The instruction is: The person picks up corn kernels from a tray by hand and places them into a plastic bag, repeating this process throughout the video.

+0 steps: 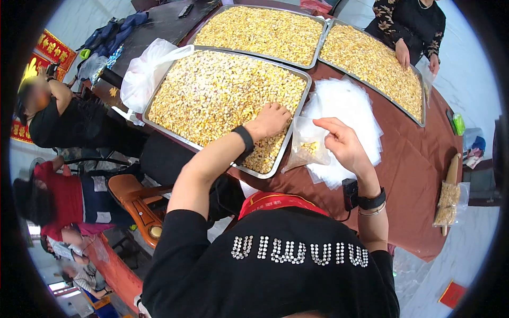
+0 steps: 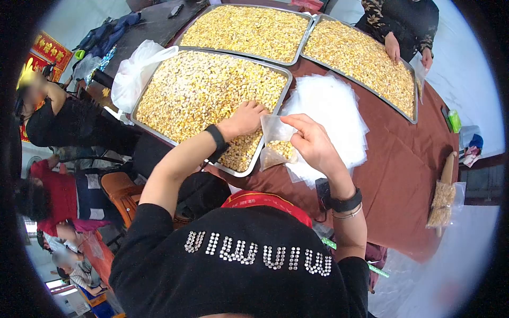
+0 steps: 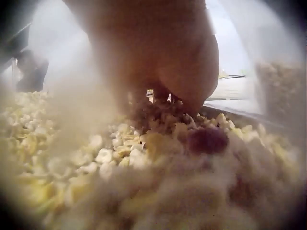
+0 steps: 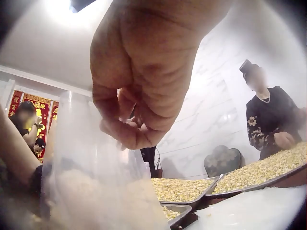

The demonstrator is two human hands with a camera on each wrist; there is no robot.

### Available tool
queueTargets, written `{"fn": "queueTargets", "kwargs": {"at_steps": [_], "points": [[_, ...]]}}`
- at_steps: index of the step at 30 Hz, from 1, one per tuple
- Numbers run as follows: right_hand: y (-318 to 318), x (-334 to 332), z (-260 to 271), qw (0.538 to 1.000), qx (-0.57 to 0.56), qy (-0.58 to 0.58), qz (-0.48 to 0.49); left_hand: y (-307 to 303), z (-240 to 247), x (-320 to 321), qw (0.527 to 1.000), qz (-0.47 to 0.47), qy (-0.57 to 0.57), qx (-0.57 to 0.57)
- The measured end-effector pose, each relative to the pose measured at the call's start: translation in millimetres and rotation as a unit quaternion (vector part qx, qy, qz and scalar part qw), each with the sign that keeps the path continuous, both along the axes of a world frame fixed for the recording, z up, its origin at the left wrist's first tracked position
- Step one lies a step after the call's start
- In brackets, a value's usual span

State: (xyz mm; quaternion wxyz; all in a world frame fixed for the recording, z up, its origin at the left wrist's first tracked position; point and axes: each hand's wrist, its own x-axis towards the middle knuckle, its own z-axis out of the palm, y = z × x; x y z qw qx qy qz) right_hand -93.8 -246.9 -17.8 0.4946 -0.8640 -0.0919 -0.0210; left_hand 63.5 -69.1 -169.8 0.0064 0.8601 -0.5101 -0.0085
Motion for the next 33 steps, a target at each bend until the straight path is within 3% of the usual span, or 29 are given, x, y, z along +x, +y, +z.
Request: {"fn": "queueTargets", "kwargs": {"at_steps": [1, 6, 10, 11, 12, 13, 14, 15, 16, 17, 18, 20, 22, 24, 29, 32, 33], "points": [[0.9, -0.1, 0.3, 1.0, 0.001, 0.001, 0.003, 9.7, 7.2, -9.3, 0.999, -0.013, -0.042, 0.011], [1.0, 0.7, -1.4, 1.0, -0.002, 0.011, -0.005, 46.3, 15.5, -21.2, 0.997, -0.055, -0.034, -0.035], [4.2, 3.1, -2.2, 1.0, -0.01, 0.003, 0.005, 63.9, 10.3, -11.1, 0.995, 0.033, 0.001, -0.092], [4.9, 4.0, -4.1, 1.0, -0.009, -0.01, 0.008, 66.3, 6.3, -4.4, 0.97, 0.103, 0.048, -0.212], [5.6, 5.0, -5.0, 1.0, -0.006, -0.023, 0.011, 68.0, 1.6, 1.2, 0.925, 0.17, 0.095, -0.328], [6.3, 4.8, -3.9, 1.0, -0.007, -0.023, 0.012, 67.4, 23.6, -0.7, 0.799, 0.318, 0.364, -0.357], [7.1, 4.2, -1.9, 1.0, -0.009, -0.003, 0.011, 71.0, 28.5, 0.1, 0.798, 0.319, 0.365, -0.358], [8.2, 4.4, -0.2, 1.0, -0.011, 0.015, 0.009, 77.3, 33.8, 2.2, 0.625, 0.337, 0.522, -0.472], [9.9, 4.6, 0.7, 1.0, -0.011, 0.015, 0.01, 82.1, 35.5, 2.7, 0.41, 0.333, 0.644, -0.554], [12.3, 5.1, 1.4, 1.0, -0.01, 0.026, 0.007, 84.8, 35.5, 0.0, 0.31, 0.302, 0.68, -0.592], [14.4, 7.2, 1.9, 0.999, -0.009, 0.034, 0.003, 86.3, 35.9, -1.5, 0.311, 0.303, 0.678, -0.594], [17.5, 11.0, 1.0, 1.0, -0.019, 0.015, 0.008, 84.7, 45.0, -9.1, 0.176, 0.263, 0.725, -0.612], [19.2, 12.7, -4.7, 1.0, -0.031, -0.003, 0.007, 83.5, 49.2, -13.2, 0.175, 0.228, 0.739, -0.61], [18.5, 17.5, -13.5, 0.999, 0.009, -0.017, 0.03, 71.3, 60.4, -15.2, 0.128, 0.226, 0.72, -0.644], [22.1, 19.2, -8.0, 1.0, -0.015, 0.013, 0.012, 37.5, 122.3, -39.4, 0.129, 0.119, 0.773, -0.61], [23.8, 18.4, -6.4, 1.0, -0.009, 0.017, 0.002, 16.2, 145.9, -56.7, 0.173, 0.095, 0.779, -0.595], [23.5, 17.5, -5.9, 1.0, -0.002, 0.031, -0.004, 7.4, 151.9, -64.3, 0.225, 0.121, 0.755, -0.604]]}}
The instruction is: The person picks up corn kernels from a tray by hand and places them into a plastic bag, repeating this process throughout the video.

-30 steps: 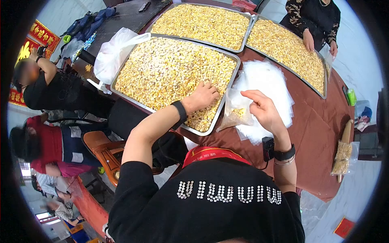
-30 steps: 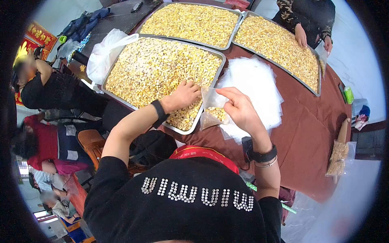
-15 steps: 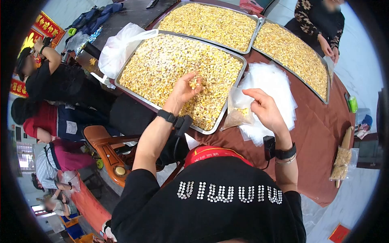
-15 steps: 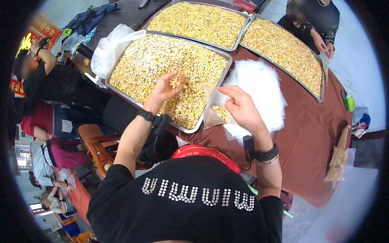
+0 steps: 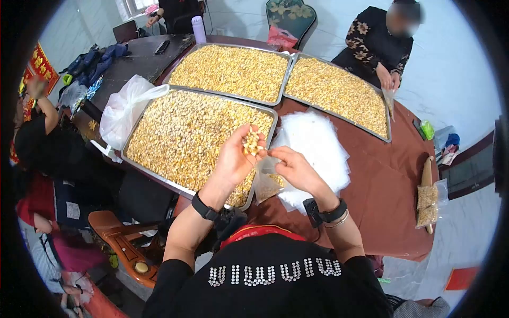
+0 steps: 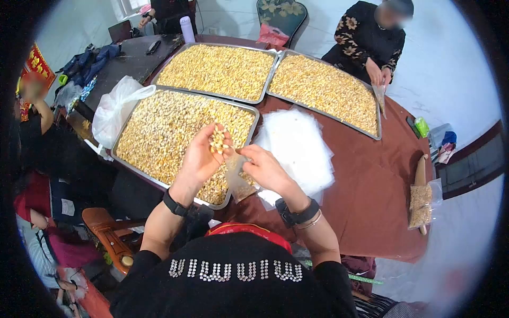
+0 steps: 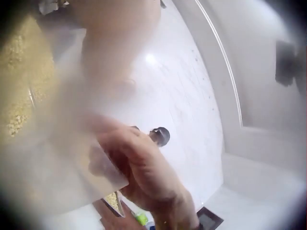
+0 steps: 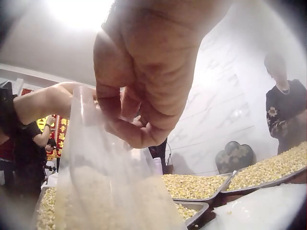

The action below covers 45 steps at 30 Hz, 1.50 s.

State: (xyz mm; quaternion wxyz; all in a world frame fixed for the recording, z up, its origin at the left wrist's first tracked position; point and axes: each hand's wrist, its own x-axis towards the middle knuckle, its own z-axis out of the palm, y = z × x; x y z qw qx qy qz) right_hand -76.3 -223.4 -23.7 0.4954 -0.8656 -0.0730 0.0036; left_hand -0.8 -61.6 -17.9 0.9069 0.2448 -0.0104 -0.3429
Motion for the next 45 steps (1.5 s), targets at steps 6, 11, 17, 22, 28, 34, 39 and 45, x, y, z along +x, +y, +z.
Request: {"fn": "queueTargets", "kwargs": {"at_steps": [6, 11, 17, 22, 28, 34, 39, 45], "points": [[-4.0, -3.5, 6.1, 1.0, -0.02, -0.005, -0.008, -26.7, -3.7, -19.2, 0.989, 0.09, -0.076, 0.094], [-3.3, -3.5, 7.7, 1.0, -0.016, 0.022, -0.014, -27.6, -5.7, -25.5, 0.978, 0.098, -0.122, 0.136], [-3.7, -3.3, 9.9, 1.0, -0.022, -0.004, 0.02, -27.0, -16.1, -24.8, 0.963, 0.094, -0.195, 0.16], [-2.7, -3.1, 7.0, 1.0, -0.011, 0.014, 0.002, -21.8, -4.6, -22.1, 0.973, 0.097, -0.144, 0.15], [-7.5, -3.1, -6.9, 1.0, 0.01, -0.012, -0.003, 3.4, -40.7, 36.6, 0.927, 0.098, -0.211, 0.295], [-2.6, -6.2, -10.5, 1.0, 0.014, -0.012, 0.006, 12.1, -158.7, 66.3, 0.408, 0.021, -0.59, 0.697], [-6.0, -8.0, -4.7, 1.0, 0.013, -0.011, 0.004, 8.1, -146.9, 46.4, 0.323, -0.118, -0.616, 0.709], [-7.5, -10.1, -6.1, 1.0, 0.008, -0.016, -0.001, 11.3, -146.8, 39.9, 0.378, -0.184, -0.647, 0.637]]}}
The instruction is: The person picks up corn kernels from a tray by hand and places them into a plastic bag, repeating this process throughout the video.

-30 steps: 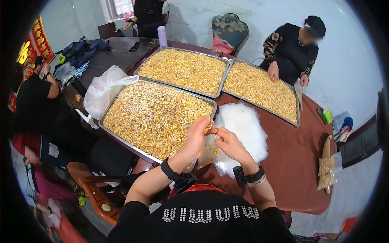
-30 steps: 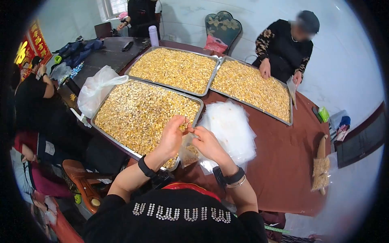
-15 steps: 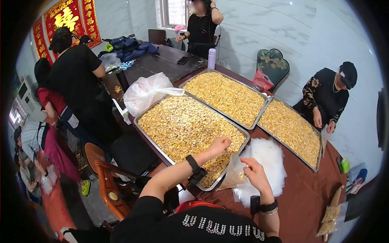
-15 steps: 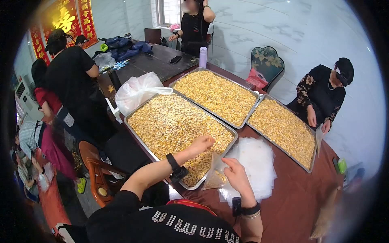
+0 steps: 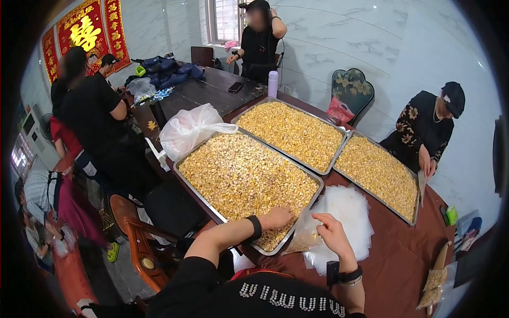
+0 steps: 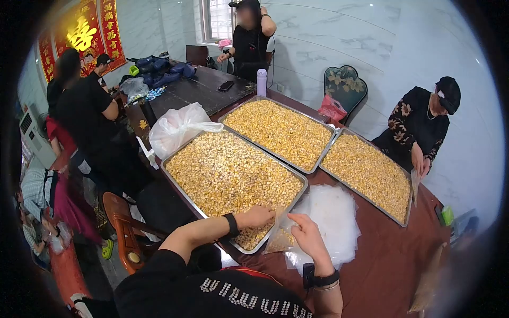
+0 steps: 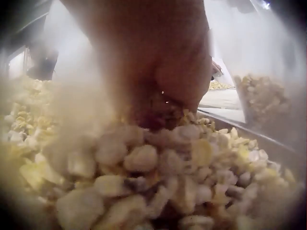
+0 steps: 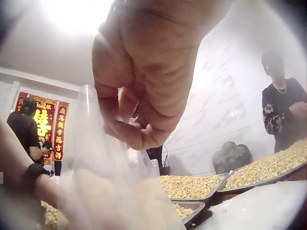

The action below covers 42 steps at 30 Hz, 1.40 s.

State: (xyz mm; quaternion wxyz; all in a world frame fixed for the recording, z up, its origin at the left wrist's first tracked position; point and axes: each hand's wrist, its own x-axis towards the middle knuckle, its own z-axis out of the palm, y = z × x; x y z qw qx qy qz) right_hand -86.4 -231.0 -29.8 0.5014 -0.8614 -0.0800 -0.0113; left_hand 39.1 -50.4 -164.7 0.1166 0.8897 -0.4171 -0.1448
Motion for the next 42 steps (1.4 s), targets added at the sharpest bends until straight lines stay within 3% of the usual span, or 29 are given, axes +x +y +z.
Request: {"fn": "queueTargets", "kwargs": {"at_steps": [4, 7, 8, 9, 10, 11, 12, 14, 15, 17, 19, 23, 27, 29, 30, 32, 33, 34, 36, 38, 42], "points": [[-1.3, 3.5, -7.6, 1.0, 0.002, -0.024, 0.012, 7.9, 0.3, 13.5, 0.998, 0.029, 0.021, -0.044], [1.7, 4.2, -2.5, 0.999, -0.004, -0.031, 0.017, 13.5, -9.7, 22.6, 0.96, 0.069, 0.088, -0.256], [2.5, 4.3, -1.6, 0.999, -0.004, -0.038, 0.015, 14.0, -11.6, 29.2, 0.961, 0.065, 0.082, -0.256], [3.0, 4.5, -0.9, 1.0, 0.004, -0.017, 0.008, 14.1, -15.0, 32.1, 0.864, 0.205, 0.286, -0.36], [2.9, 6.0, 0.4, 1.0, 0.011, 0.006, 0.002, 15.5, -0.4, 26.5, 0.695, 0.328, 0.468, -0.436], [2.2, 8.0, 1.1, 1.0, 0.011, 0.004, 0.002, 20.7, 18.6, 22.3, 0.535, 0.357, 0.57, -0.512], [1.6, 8.7, 0.1, 1.0, 0.01, 0.006, -0.002, 23.5, 21.6, 23.8, 0.534, 0.358, 0.57, -0.511], [0.2, 7.8, -4.1, 1.0, 0.011, 0.02, -0.005, 29.0, 19.0, 18.1, 0.331, 0.315, 0.667, -0.589], [-1.4, 10.3, -4.0, 1.0, 0.002, 0.003, -0.002, 31.5, 15.9, 17.4, 0.308, 0.277, 0.688, -0.596], [-4.4, 12.1, -10.1, 0.999, -0.013, -0.043, 0.002, 22.6, 51.1, -1.7, 0.285, 0.344, 0.635, -0.631], [-5.5, 9.9, -8.9, 0.999, -0.018, -0.039, -0.002, 22.2, 44.9, 3.2, 0.224, 0.336, 0.659, -0.635], [-1.4, 2.9, 9.1, 0.999, -0.04, 0.013, -0.018, 23.0, 82.2, -12.1, 0.237, 0.237, 0.683, -0.648], [2.9, 4.2, 15.4, 0.997, -0.077, 0.011, -0.02, 16.6, 127.5, -30.8, 0.204, 0.314, 0.659, -0.652], [4.3, 4.7, 13.4, 0.998, -0.055, 0.006, -0.029, 8.2, 137.6, -35.1, 0.227, 0.186, 0.667, -0.685], [3.9, 6.8, 14.1, 0.998, -0.056, 0.011, -0.03, 1.9, 145.8, -37.1, 0.223, 0.189, 0.669, -0.684], [3.2, 6.6, 14.2, 0.998, -0.067, -0.011, -0.011, -13.8, 158.2, -44.9, 0.255, 0.153, 0.656, -0.694], [2.3, 5.7, 14.6, 0.998, -0.068, -0.007, -0.011, -22.2, 160.3, -47.2, 0.282, 0.168, 0.634, -0.7], [1.0, 4.8, 14.9, 0.999, -0.049, 0.001, -0.013, -29.2, 157.7, -50.4, 0.278, 0.17, 0.635, -0.7], [-4.2, 4.2, 13.0, 0.999, -0.031, 0.01, -0.015, -40.1, 153.3, -57.5, 0.332, 0.233, 0.587, -0.701], [-8.9, 1.6, 4.5, 0.995, 0.078, 0.026, -0.05, -44.0, 150.5, -64.2, 0.346, 0.25, 0.577, -0.696], [-15.1, -1.5, 3.2, 0.993, 0.088, 0.065, -0.049, -48.6, 143.5, -68.3, 0.41, 0.289, 0.497, -0.708]]}}
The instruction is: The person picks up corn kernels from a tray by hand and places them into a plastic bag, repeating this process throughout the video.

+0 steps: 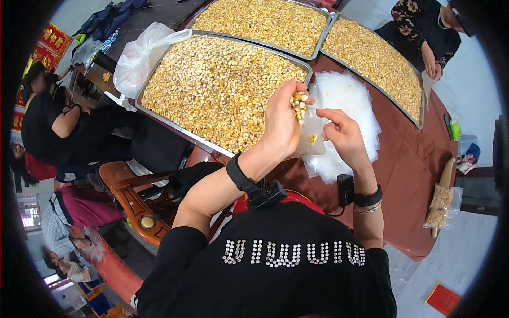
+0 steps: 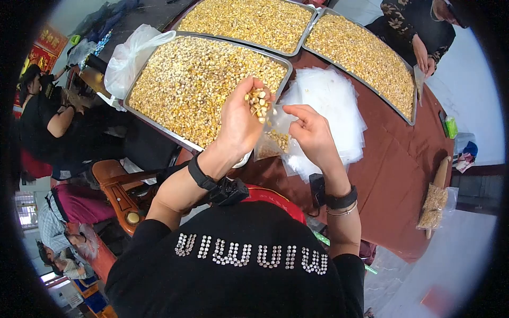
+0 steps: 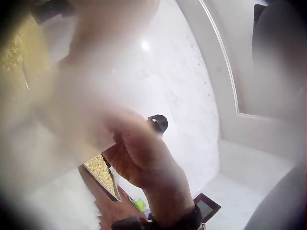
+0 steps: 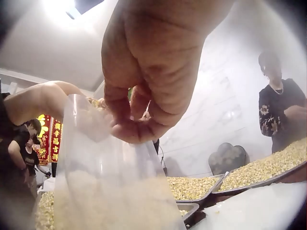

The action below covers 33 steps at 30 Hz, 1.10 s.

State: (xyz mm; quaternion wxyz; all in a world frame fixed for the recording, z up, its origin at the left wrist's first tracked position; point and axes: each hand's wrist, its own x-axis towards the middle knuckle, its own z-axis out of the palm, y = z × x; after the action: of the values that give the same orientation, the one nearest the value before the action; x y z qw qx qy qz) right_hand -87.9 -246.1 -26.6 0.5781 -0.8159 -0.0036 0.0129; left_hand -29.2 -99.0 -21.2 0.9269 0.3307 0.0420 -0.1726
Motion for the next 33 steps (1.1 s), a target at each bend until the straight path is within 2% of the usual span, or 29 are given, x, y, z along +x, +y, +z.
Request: {"fn": "queueTargets", "kwargs": {"at_steps": [3, 5, 8, 10, 12, 13, 14, 15, 16, 18, 19, 20, 22, 23, 24, 26, 27, 28, 29, 30, 31, 32, 33], "points": [[2.6, -0.6, 1.3, 1.0, 0.024, 0.0, 0.007, 6.0, 0.4, 4.0, 0.999, -0.024, 0.007, -0.031], [3.6, 0.8, 2.6, 0.999, -0.009, -0.013, 0.031, 8.2, 6.6, 11.5, 0.994, -0.057, 0.032, -0.086], [3.8, -0.6, 2.5, 0.999, -0.011, -0.019, 0.024, 16.8, -0.3, 28.6, 0.996, -0.041, 0.014, -0.083], [5.3, -3.8, -0.3, 0.999, 0.016, -0.047, 0.001, 27.9, -10.0, 43.4, 0.999, -0.025, -0.007, -0.043], [6.9, -10.8, -2.9, 0.996, 0.04, -0.073, -0.027, 38.7, -40.7, 61.6, 0.978, 0.028, -0.092, 0.184], [7.6, -13.6, -3.2, 0.995, 0.057, -0.074, -0.04, 44.0, -57.1, 66.7, 0.978, 0.024, -0.091, 0.184], [7.3, -15.6, -3.6, 0.993, 0.073, -0.076, -0.053, 49.6, -75.0, 70.3, 0.923, 0.003, -0.153, 0.352], [5.5, -16.1, -5.1, 0.993, 0.073, -0.073, -0.055, 54.1, -89.5, 72.0, 0.835, -0.019, -0.21, 0.507], [2.7, -15.5, -7.9, 0.995, 0.043, -0.073, -0.05, 57.2, -100.7, 72.8, 0.835, -0.02, -0.211, 0.507], [-2.4, -16.6, -9.8, 0.996, 0.015, -0.071, -0.042, 63.8, -114.9, 68.8, 0.68, 0.03, -0.354, 0.642], [-5.5, -16.4, -7.6, 0.993, -0.033, -0.111, -0.014, 65.0, -107.5, 61.8, 0.722, 0.027, -0.35, 0.596], [-8.4, -15.1, -5.0, 0.985, -0.079, -0.152, 0.013, 64.9, -97.0, 55.5, 0.721, 0.03, -0.35, 0.597], [-13.4, -17.7, -0.5, 0.989, -0.056, -0.134, 0.03, 65.5, -78.9, 42.1, 0.694, 0.022, -0.381, 0.61], [-14.0, -18.9, 1.6, 0.992, -0.035, -0.116, 0.044, 67.9, -74.6, 41.3, 0.642, 0.028, -0.421, 0.641], [-13.1, -19.6, 3.5, 0.992, -0.034, -0.115, 0.045, 68.0, -72.1, 40.6, 0.642, 0.028, -0.419, 0.642], [-11.9, -21.6, 6.6, 0.977, -0.174, -0.12, 0.041, 65.9, -67.9, 39.6, 0.521, 0.096, -0.484, 0.696], [-11.6, -21.7, 7.8, 0.977, -0.174, -0.118, 0.04, 69.4, -64.2, 39.5, 0.491, 0.077, -0.496, 0.712], [-11.4, -20.4, 8.9, 0.947, -0.26, -0.181, 0.057, 72.2, -61.1, 39.4, 0.492, 0.076, -0.497, 0.711], [-11.2, -19.0, 9.6, 0.905, -0.343, -0.242, 0.072, 74.0, -57.4, 40.1, 0.565, 0.037, -0.502, 0.654], [-11.0, -18.9, 10.5, 0.905, -0.344, -0.24, 0.068, 74.0, -53.6, 39.4, 0.633, -0.003, -0.502, 0.59], [-10.8, -18.6, 11.5, 0.901, -0.346, -0.247, 0.088, 70.9, -40.7, 29.9, 0.66, -0.013, -0.509, 0.553], [-10.6, -18.6, 12.0, 0.896, -0.348, -0.254, 0.108, 68.2, -30.2, 20.8, 0.66, -0.015, -0.51, 0.551], [-10.4, -18.8, 11.8, 0.896, -0.349, -0.253, 0.107, 66.0, -20.6, 11.8, 0.671, -0.043, -0.547, 0.499]]}}
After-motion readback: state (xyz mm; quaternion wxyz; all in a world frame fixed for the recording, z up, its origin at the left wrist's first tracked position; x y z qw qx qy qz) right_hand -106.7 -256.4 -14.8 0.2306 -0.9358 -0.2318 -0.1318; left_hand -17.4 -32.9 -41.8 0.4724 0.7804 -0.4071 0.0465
